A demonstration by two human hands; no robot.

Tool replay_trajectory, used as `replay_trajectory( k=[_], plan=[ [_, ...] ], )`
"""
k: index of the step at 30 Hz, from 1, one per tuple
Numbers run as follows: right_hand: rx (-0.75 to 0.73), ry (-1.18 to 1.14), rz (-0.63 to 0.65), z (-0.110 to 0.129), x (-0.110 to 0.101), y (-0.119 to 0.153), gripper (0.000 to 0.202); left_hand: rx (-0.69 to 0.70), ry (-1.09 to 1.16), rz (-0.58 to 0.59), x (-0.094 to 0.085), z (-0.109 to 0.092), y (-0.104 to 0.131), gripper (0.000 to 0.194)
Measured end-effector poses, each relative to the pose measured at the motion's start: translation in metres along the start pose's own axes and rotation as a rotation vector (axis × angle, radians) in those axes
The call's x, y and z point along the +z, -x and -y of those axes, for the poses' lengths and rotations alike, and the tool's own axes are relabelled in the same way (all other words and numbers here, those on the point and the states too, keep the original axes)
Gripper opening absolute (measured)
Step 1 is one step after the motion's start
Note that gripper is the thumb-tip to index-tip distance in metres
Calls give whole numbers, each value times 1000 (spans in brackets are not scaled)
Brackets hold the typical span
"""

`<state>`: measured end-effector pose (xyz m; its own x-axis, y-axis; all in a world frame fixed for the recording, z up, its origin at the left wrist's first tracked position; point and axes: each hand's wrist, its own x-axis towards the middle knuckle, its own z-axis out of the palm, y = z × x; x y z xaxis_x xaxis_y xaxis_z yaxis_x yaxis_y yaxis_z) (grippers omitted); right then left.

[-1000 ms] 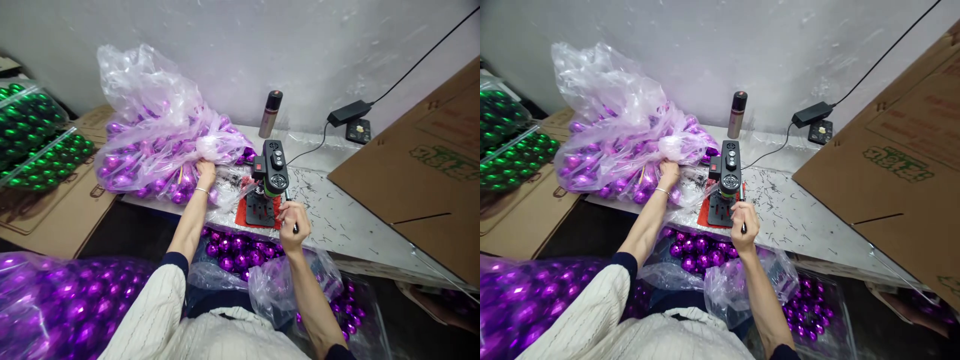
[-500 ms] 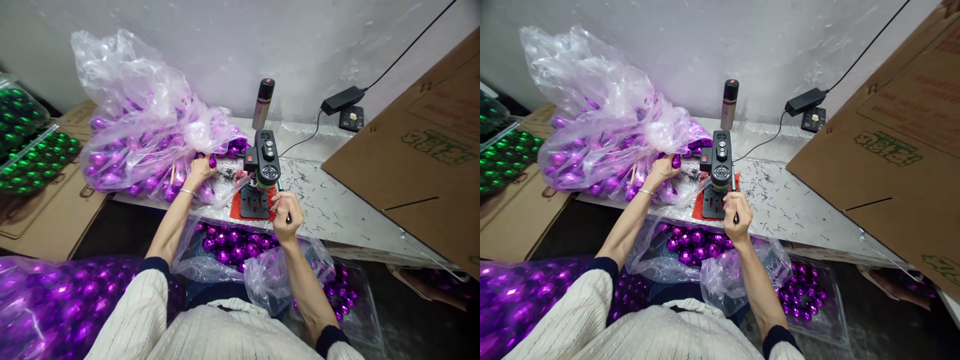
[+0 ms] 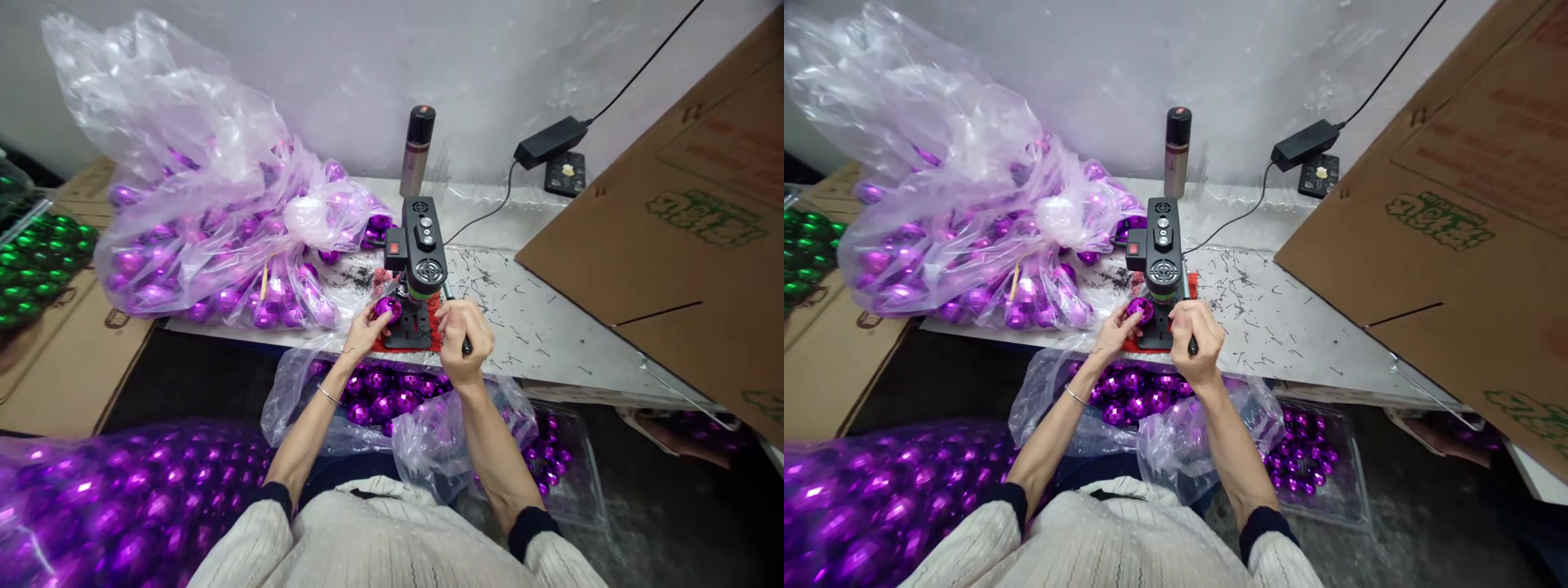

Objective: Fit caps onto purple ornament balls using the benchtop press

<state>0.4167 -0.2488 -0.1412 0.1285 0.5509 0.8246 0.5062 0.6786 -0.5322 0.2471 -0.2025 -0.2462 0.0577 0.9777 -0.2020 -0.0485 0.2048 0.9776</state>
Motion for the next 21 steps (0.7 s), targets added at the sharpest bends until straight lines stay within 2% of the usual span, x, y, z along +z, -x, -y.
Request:
replay_trajectory(
  k=[4,13,17,21],
  plan=[
    [-17,-5,16,-1,-2,2,27,136,-186,33,7,6,-2,68],
    [-43,18,39,-1,-3,2,26,509,-670,60,11,2,-4,63],
    [-42,11,46,0,-3,2,25,640,-728,3,17,13,-7,63],
    [-30,10,38,-3,-3,7,24,676,-736,-51,21,24,-9,62]
  ],
)
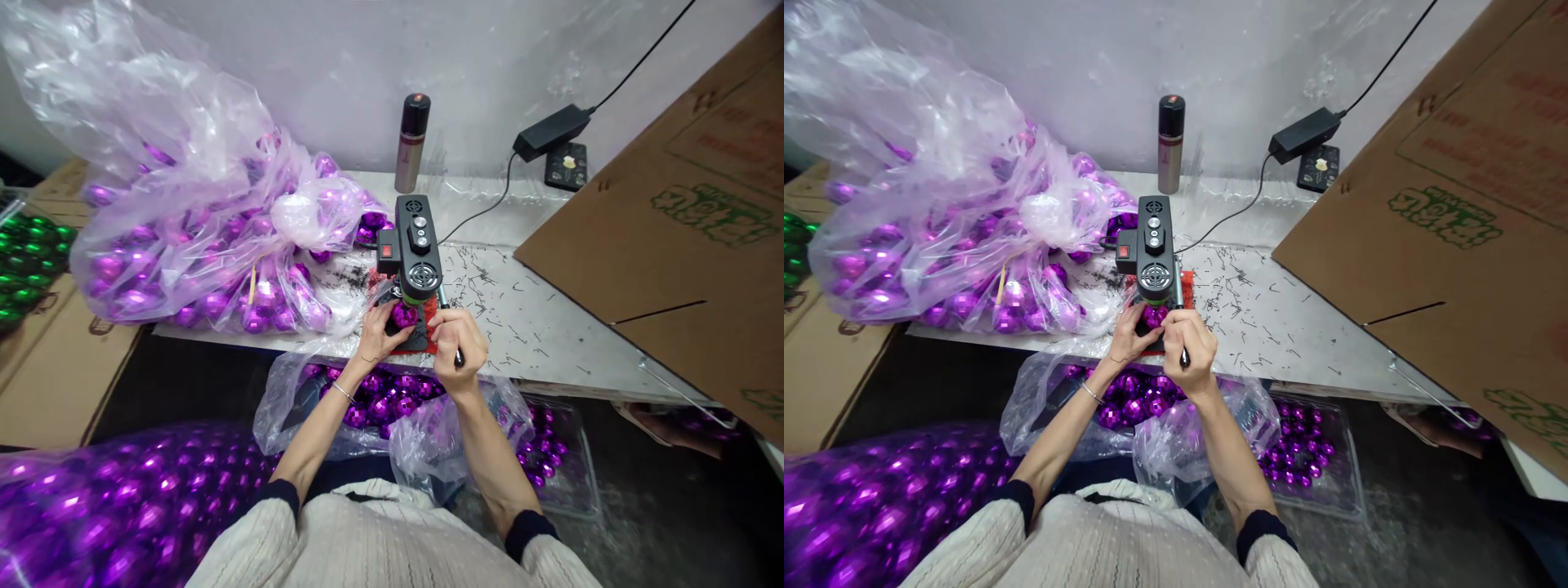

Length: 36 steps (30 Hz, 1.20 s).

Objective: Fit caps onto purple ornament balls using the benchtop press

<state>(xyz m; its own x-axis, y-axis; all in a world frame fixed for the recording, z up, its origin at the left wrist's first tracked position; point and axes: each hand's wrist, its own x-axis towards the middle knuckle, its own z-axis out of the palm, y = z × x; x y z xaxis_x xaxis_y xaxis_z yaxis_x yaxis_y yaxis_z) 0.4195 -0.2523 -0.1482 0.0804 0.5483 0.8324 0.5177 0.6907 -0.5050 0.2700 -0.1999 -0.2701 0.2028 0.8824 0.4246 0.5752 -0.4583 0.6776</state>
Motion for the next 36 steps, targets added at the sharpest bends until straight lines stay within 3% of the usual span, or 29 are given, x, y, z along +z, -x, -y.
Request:
replay_trajectory(
  k=[15,20,28,36],
  plan=[
    [-74,22,-142,-31,20,41,30,6,17,4,0,-1,3,60],
    [-122,6,-77,-37,20,44,30,-19,18,-4,2,-3,1,60],
    [55,-22,-188,-8,15,15,38,27,53,-18,2,-3,-3,58],
    [208,-54,-174,17,11,-27,41,42,64,-33,3,-2,-5,57]
  ],
)
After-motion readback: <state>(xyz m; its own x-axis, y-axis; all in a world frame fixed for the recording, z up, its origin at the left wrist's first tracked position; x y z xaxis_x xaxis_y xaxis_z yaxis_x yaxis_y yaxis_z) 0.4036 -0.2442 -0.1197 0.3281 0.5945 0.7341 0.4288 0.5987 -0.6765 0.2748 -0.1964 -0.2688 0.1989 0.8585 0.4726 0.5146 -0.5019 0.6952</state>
